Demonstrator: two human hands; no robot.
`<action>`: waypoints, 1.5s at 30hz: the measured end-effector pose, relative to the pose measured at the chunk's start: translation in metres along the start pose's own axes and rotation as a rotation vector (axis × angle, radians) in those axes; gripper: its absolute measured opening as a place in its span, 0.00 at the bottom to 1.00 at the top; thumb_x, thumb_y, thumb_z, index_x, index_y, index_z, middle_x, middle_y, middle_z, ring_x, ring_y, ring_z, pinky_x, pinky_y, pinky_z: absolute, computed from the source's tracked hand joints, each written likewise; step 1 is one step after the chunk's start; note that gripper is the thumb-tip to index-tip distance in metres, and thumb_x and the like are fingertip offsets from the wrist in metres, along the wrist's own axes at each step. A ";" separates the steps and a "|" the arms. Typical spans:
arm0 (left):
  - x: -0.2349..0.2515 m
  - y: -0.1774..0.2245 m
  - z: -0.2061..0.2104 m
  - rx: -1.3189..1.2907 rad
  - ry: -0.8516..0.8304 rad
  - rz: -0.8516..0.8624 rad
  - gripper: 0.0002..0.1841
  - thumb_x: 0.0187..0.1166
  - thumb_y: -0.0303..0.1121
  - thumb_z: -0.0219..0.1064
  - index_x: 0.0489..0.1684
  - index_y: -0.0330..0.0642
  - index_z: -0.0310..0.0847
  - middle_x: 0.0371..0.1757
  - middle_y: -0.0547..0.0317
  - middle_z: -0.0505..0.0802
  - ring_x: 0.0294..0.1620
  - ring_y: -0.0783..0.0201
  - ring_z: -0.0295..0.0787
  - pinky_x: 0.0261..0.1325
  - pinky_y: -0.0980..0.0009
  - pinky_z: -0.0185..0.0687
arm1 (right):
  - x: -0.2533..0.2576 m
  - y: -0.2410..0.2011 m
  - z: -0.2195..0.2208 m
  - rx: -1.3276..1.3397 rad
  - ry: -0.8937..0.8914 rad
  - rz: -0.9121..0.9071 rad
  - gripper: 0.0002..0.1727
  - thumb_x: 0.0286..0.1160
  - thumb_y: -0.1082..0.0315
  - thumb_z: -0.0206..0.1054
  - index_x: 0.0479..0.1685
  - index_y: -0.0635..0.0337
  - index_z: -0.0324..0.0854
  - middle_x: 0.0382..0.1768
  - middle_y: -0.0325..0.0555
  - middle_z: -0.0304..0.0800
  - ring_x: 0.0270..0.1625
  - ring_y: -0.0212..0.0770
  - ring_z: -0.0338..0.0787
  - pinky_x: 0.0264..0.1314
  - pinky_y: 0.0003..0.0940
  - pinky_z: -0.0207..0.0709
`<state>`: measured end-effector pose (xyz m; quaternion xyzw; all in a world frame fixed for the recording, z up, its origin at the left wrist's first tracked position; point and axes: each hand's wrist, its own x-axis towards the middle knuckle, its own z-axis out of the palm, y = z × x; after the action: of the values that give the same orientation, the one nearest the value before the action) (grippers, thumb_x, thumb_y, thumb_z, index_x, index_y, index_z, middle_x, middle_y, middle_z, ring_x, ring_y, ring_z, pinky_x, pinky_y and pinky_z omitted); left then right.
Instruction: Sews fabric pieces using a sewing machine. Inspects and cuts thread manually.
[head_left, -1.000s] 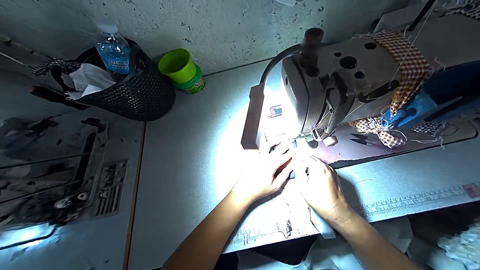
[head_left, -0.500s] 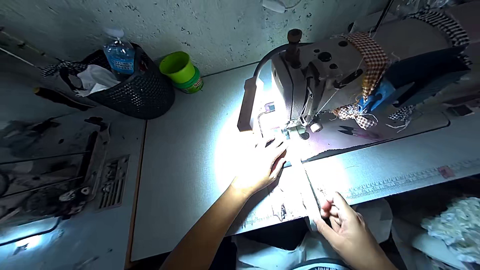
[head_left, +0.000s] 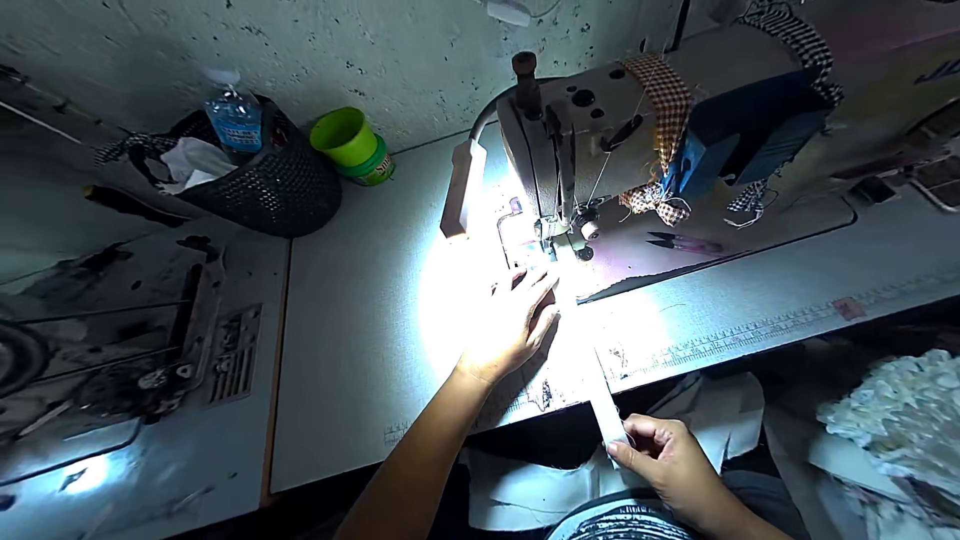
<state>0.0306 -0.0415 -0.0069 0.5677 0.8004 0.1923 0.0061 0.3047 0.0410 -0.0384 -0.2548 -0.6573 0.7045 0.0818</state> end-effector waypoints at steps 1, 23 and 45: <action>0.000 0.000 0.002 -0.023 0.008 -0.017 0.26 0.88 0.48 0.53 0.80 0.50 0.79 0.83 0.63 0.81 0.86 0.51 0.69 0.84 0.46 0.60 | 0.001 0.003 0.001 -0.001 0.010 0.001 0.07 0.65 0.63 0.76 0.25 0.55 0.88 0.22 0.29 0.85 0.21 0.19 0.76 0.23 0.15 0.68; 0.001 0.008 0.015 0.009 0.033 -0.069 0.35 0.81 0.62 0.56 0.81 0.50 0.77 0.80 0.60 0.83 0.83 0.49 0.72 0.81 0.45 0.64 | 0.047 0.031 -0.037 -1.165 0.340 -0.969 0.21 0.88 0.59 0.54 0.76 0.28 0.74 0.78 0.38 0.77 0.87 0.43 0.65 0.91 0.51 0.42; 0.001 0.006 0.010 0.001 0.006 -0.066 0.49 0.64 0.75 0.62 0.84 0.51 0.75 0.83 0.61 0.79 0.84 0.48 0.69 0.79 0.36 0.62 | 0.057 0.022 -0.024 -0.738 -0.018 -1.186 0.11 0.85 0.71 0.60 0.53 0.55 0.89 0.60 0.42 0.95 0.72 0.37 0.86 0.86 0.39 0.63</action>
<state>0.0375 -0.0360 -0.0142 0.5404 0.8189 0.1932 0.0096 0.2720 0.0851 -0.0743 0.1418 -0.8824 0.2736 0.3555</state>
